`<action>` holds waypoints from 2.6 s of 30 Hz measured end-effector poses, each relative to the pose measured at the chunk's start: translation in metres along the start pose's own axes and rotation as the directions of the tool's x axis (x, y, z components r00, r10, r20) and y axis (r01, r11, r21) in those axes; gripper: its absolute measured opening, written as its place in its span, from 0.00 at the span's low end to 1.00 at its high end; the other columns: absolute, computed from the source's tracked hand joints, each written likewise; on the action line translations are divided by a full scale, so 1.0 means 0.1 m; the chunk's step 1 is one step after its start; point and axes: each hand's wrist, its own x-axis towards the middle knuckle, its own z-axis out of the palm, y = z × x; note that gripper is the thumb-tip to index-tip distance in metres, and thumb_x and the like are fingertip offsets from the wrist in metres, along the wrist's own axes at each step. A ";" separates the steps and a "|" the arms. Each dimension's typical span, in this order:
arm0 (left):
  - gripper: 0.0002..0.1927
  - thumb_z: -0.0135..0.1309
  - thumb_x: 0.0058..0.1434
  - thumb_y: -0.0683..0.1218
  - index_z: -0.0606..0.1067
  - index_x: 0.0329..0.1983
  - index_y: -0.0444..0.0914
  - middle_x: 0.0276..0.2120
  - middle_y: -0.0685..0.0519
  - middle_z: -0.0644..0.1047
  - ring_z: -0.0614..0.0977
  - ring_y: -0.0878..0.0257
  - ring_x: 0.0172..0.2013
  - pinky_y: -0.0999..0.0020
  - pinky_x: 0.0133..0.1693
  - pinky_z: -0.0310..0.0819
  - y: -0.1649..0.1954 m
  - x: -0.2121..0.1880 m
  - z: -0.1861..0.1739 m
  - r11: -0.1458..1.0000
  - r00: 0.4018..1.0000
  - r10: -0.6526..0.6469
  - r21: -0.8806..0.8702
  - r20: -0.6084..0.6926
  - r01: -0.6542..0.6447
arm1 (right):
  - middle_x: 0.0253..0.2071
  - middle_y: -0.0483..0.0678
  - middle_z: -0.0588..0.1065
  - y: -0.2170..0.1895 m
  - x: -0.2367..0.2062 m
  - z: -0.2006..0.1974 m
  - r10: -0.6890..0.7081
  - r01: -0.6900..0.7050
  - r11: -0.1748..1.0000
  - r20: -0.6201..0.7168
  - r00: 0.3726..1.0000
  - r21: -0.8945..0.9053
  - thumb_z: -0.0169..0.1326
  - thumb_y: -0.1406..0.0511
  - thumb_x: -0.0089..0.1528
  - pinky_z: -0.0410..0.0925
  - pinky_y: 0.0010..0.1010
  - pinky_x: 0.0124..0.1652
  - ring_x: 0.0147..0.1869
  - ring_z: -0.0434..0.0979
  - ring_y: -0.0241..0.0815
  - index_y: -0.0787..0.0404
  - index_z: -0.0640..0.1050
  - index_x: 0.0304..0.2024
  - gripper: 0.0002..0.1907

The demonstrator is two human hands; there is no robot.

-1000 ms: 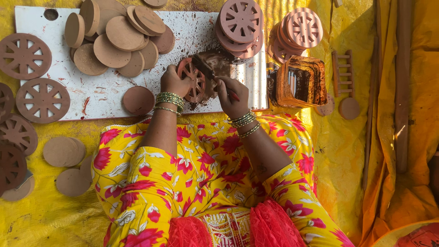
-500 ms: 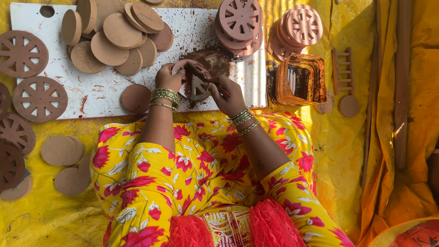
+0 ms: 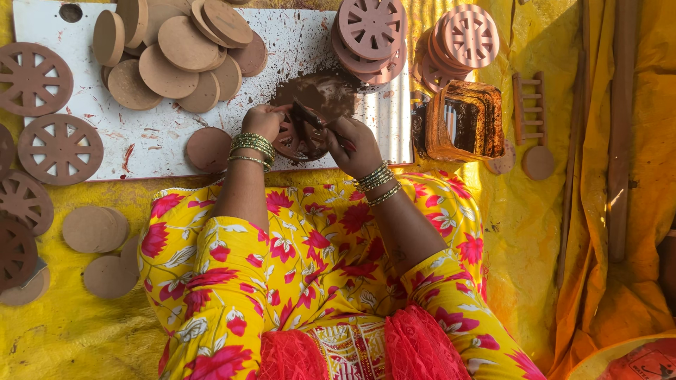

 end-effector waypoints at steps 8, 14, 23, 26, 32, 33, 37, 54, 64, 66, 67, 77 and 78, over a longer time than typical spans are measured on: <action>0.12 0.54 0.61 0.43 0.80 0.45 0.34 0.35 0.49 0.84 0.86 0.63 0.35 0.66 0.38 0.80 0.07 -0.06 0.00 0.997 1.000 0.013 -0.076 0.022 -0.011 | 0.29 0.53 0.74 -0.04 0.00 -0.09 -0.046 0.046 0.999 -0.034 0.998 -0.009 0.57 0.67 0.66 0.68 0.38 0.34 0.33 0.76 0.52 0.62 0.77 0.42 0.04; 0.12 0.55 0.61 0.43 0.81 0.45 0.32 0.36 0.49 0.84 0.86 0.64 0.35 0.68 0.39 0.80 0.04 -0.01 0.02 0.983 0.997 0.070 -0.169 0.026 -0.064 | 0.29 0.54 0.74 -0.04 0.01 -0.09 -0.055 0.053 0.998 -0.077 0.996 -0.021 0.56 0.68 0.66 0.67 0.38 0.35 0.33 0.76 0.52 0.63 0.78 0.44 0.05; 0.13 0.56 0.64 0.43 0.80 0.49 0.32 0.41 0.50 0.84 0.84 0.65 0.40 0.70 0.44 0.78 0.01 0.04 0.07 0.953 0.972 0.195 -0.261 0.134 -0.155 | 0.31 0.55 0.76 -0.17 0.04 -0.21 -0.052 0.046 0.996 -0.072 0.996 -0.082 0.56 0.69 0.65 0.68 0.40 0.35 0.34 0.77 0.54 0.64 0.78 0.44 0.05; 0.14 0.55 0.64 0.43 0.80 0.50 0.32 0.42 0.50 0.84 0.85 0.65 0.41 0.70 0.44 0.78 0.03 0.04 0.03 0.956 0.983 0.183 -0.237 0.022 -0.172 | 0.32 0.54 0.77 -0.15 0.02 -0.28 -0.122 0.113 0.990 -0.106 0.987 -0.087 0.56 0.69 0.67 0.69 0.39 0.37 0.36 0.78 0.53 0.63 0.78 0.42 0.03; 0.16 0.54 0.63 0.43 0.76 0.53 0.33 0.43 0.48 0.84 0.87 0.58 0.39 0.64 0.43 0.81 0.13 -0.12 0.12 0.932 0.929 0.337 -0.083 -0.154 -0.352 | 0.31 0.48 0.78 0.03 0.00 -0.06 0.100 -0.091 0.992 -0.107 0.989 0.088 0.55 0.66 0.69 0.69 0.28 0.34 0.33 0.77 0.36 0.66 0.79 0.43 0.08; 0.16 0.55 0.63 0.44 0.76 0.53 0.34 0.41 0.46 0.84 0.87 0.56 0.40 0.63 0.43 0.80 0.15 -0.16 0.11 0.923 0.898 0.381 0.035 -0.222 -0.383 | 0.32 0.48 0.78 0.08 0.00 -0.05 0.110 -0.096 0.989 -0.125 0.986 0.109 0.55 0.65 0.70 0.69 0.27 0.35 0.34 0.78 0.35 0.66 0.79 0.43 0.09; 0.16 0.57 0.62 0.43 0.73 0.52 0.33 0.41 0.40 0.82 0.84 0.43 0.42 0.52 0.43 0.78 0.23 -0.26 0.05 0.800 0.747 0.596 0.298 -0.295 -0.520 | 0.32 0.47 0.80 0.34 0.00 -0.05 0.167 -0.124 0.968 -0.193 0.967 0.216 0.53 0.62 0.72 0.72 0.24 0.39 0.37 0.80 0.32 0.67 0.78 0.44 0.12; 0.19 0.54 0.63 0.44 0.66 0.55 0.37 0.41 0.35 0.79 0.82 0.37 0.41 0.46 0.39 0.76 0.34 -0.39 0.15 0.775 0.793 0.570 0.461 -0.214 -0.433 | 0.33 0.48 0.81 0.60 -0.02 0.09 0.222 -0.151 0.941 -0.215 0.951 0.302 0.49 0.63 0.73 0.73 0.25 0.39 0.36 0.82 0.34 0.68 0.81 0.45 0.14; 0.17 0.51 0.67 0.44 0.65 0.58 0.40 0.46 0.39 0.80 0.82 0.39 0.44 0.45 0.40 0.76 0.52 -0.54 0.11 0.768 0.841 0.527 0.492 -0.120 -0.411 | 0.31 0.49 0.81 0.36 0.02 -0.05 0.176 -0.163 0.981 -0.122 0.977 0.107 0.50 0.63 0.71 0.73 0.26 0.38 0.36 0.83 0.36 0.66 0.81 0.44 0.13; 0.18 0.51 0.66 0.44 0.64 0.58 0.40 0.46 0.39 0.80 0.82 0.40 0.44 0.46 0.40 0.77 0.52 -0.54 0.11 0.760 0.837 0.533 0.504 -0.121 -0.411 | 0.30 0.49 0.81 0.35 0.01 -0.10 0.175 -0.170 0.984 -0.123 0.977 0.053 0.50 0.64 0.71 0.73 0.27 0.38 0.35 0.84 0.37 0.65 0.82 0.44 0.12; 0.18 0.51 0.67 0.44 0.65 0.59 0.40 0.46 0.39 0.80 0.82 0.40 0.44 0.46 0.40 0.77 0.52 -0.54 0.11 0.750 0.836 0.541 0.504 -0.094 -0.428 | 0.31 0.50 0.81 0.34 0.01 -0.11 0.158 -0.155 0.987 -0.126 0.979 0.035 0.50 0.64 0.71 0.73 0.28 0.38 0.36 0.84 0.38 0.65 0.81 0.43 0.12; 0.18 0.52 0.68 0.46 0.65 0.58 0.40 0.46 0.38 0.79 0.82 0.41 0.45 0.46 0.41 0.76 0.55 -0.57 0.09 0.741 0.823 0.558 0.511 -0.107 -0.436 | 0.31 0.53 0.79 0.24 0.01 -0.17 0.019 -0.024 0.998 -0.102 0.995 -0.051 0.52 0.67 0.69 0.72 0.33 0.37 0.34 0.81 0.45 0.65 0.80 0.43 0.08; 0.17 0.52 0.68 0.46 0.65 0.58 0.39 0.46 0.38 0.79 0.82 0.41 0.45 0.46 0.41 0.76 0.55 -0.57 0.09 0.743 0.827 0.552 0.515 -0.109 -0.428 | 0.32 0.53 0.79 0.23 0.00 -0.17 0.018 -0.020 1.000 -0.111 0.994 -0.018 0.52 0.67 0.69 0.72 0.32 0.38 0.35 0.82 0.45 0.65 0.80 0.44 0.08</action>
